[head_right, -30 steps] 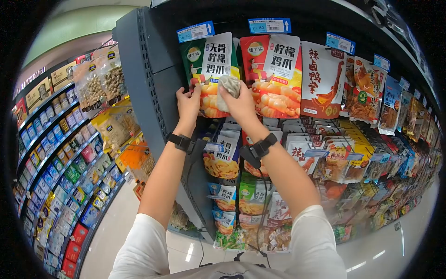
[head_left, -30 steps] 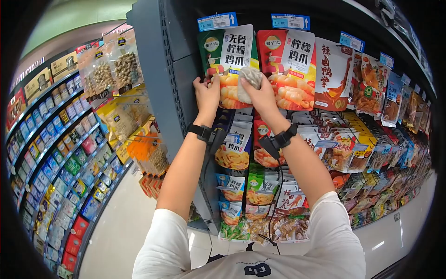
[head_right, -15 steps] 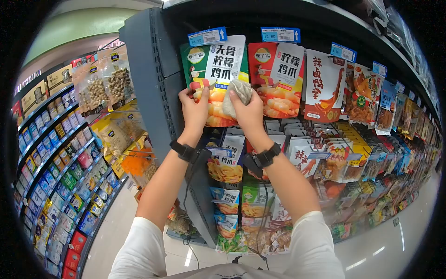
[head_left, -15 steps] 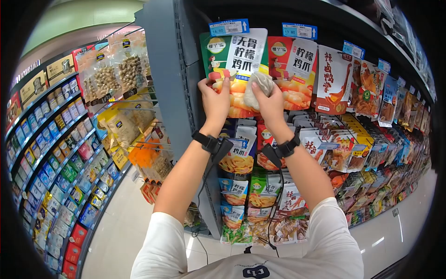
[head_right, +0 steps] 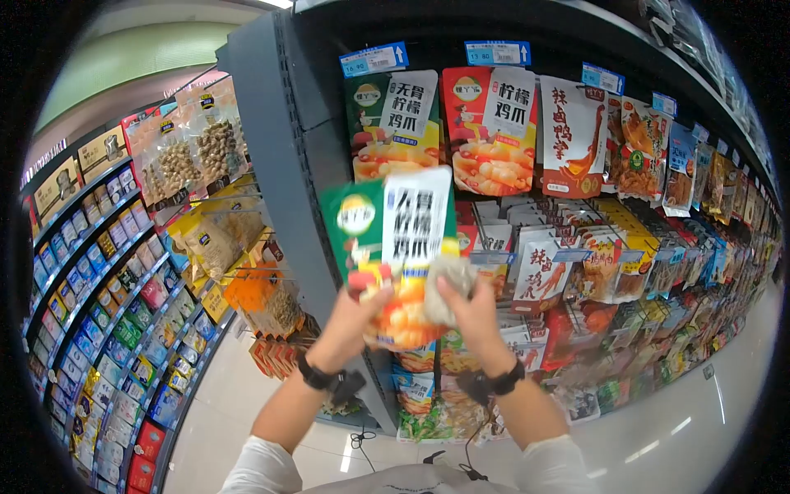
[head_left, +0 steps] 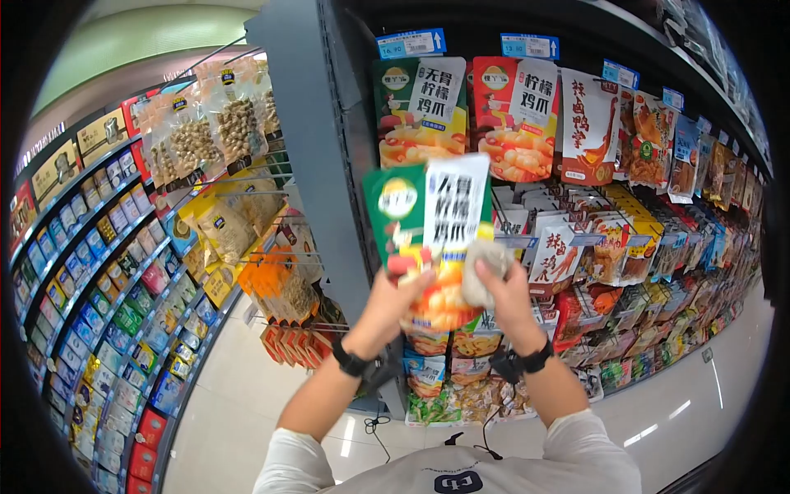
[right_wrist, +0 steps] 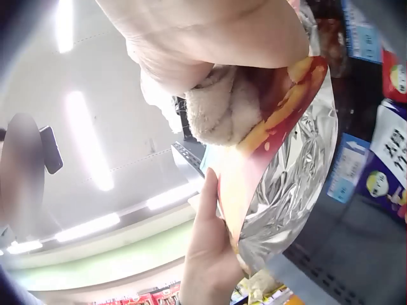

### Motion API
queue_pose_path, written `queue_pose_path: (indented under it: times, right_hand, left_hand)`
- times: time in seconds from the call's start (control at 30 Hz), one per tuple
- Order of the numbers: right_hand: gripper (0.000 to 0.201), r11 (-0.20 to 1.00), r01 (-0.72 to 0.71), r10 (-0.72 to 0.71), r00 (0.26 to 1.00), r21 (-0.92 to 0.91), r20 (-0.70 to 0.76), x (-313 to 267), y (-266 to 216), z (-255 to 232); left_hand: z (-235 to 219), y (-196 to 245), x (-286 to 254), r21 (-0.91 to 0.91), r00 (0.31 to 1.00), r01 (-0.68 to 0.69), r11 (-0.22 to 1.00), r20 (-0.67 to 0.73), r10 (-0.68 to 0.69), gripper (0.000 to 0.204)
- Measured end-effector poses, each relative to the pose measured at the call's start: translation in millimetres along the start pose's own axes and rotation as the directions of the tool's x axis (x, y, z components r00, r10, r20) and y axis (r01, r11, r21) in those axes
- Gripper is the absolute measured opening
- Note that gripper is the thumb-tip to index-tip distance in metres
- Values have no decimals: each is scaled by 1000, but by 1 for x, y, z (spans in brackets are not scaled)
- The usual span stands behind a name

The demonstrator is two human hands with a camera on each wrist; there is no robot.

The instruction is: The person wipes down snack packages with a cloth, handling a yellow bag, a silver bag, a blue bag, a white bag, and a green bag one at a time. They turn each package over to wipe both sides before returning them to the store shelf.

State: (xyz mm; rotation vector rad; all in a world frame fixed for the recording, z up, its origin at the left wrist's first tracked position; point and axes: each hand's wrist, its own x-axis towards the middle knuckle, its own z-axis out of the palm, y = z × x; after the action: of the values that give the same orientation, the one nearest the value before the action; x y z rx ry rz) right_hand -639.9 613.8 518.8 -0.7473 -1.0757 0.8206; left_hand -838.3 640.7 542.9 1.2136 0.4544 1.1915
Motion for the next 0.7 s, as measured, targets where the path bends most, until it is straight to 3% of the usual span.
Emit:
queue_pose_path:
  times: [0.07, 0.17, 0.2, 0.23, 0.27, 0.33, 0.37, 0.4, 0.47, 0.5, 0.53, 0.57, 0.6, 0.63, 0.7]
  right_hand:
    - [39, 998, -15, 14, 1000, -61, -25, -30, 36, -9]
    - [38, 984, -134, 130, 990, -116, -45, -72, 64, -20]
    - [35, 936, -33, 20, 999, -350, -41, -78, 77, -28]
    - [36, 815, 92, -136, 990, -573, -35, -85, 73, -26]
    - [37, 618, 195, -280, 960, -762, 18, -89, 65, -25]
    - [42, 628, 160, -264, 964, -762, -16, -90, 63, -23]
    - [43, 649, 215, -247, 967, -730, 66, -93, 61, -21]
    - [43, 643, 192, -238, 970, -742, 45, -99, 59, -14]
    - [43, 341, 402, -336, 896, -850, 289, -112, 58, -2]
    - [42, 218, 407, -372, 875, -887, 310, -109, 61, -10]
    - [42, 210, 392, -345, 887, -896, 307, -103, 67, -20]
    - [40, 517, 138, -242, 970, -845, 10, -96, 75, -31]
    - [38, 744, -131, -56, 965, -656, -256, -94, 80, -40]
    - [38, 735, -142, -43, 966, -663, -255, -93, 82, -48]
    - [39, 835, -125, -57, 949, -536, -310, -91, 83, -61]
  left_hand:
    - [-12, -51, -29, 6, 999, 44, 999, -29, -44, 46]
    - [-29, -88, -61, -32, 993, 112, 993, -45, -113, 42]
    - [-36, -99, -69, -51, 991, 119, 992, -52, -122, 42]
    - [-42, -110, -78, -6, 987, 145, 989, -74, -145, 40]
    - [-49, -121, -86, 97, 985, 164, 982, -78, -156, 40]
    - [-52, -137, -100, 57, 975, 222, 973, -34, -221, 42]
    - [-48, -138, -107, 34, 965, 261, 965, -36, -260, 43]
    - [-46, -139, -112, 28, 959, 283, 959, -21, -282, 43]
    - [-44, -144, -124, 30, 925, 377, 926, -63, -375, 43]
    - [-45, -150, -128, -63, 937, 347, 936, -8, -349, 44]
    - [-46, -157, -132, -85, 928, 370, 925, -4, -371, 44]
    - [-49, -163, -135, -20, 925, 376, 926, 61, -374, 45]
    - [-49, -168, -139, 46, 919, 371, 928, 123, -374, 45]
    - [-45, -162, -143, 78, 886, 441, 894, 120, -447, 46]
    - [-40, -166, -150, 25, 897, 425, 905, 126, -424, 47]
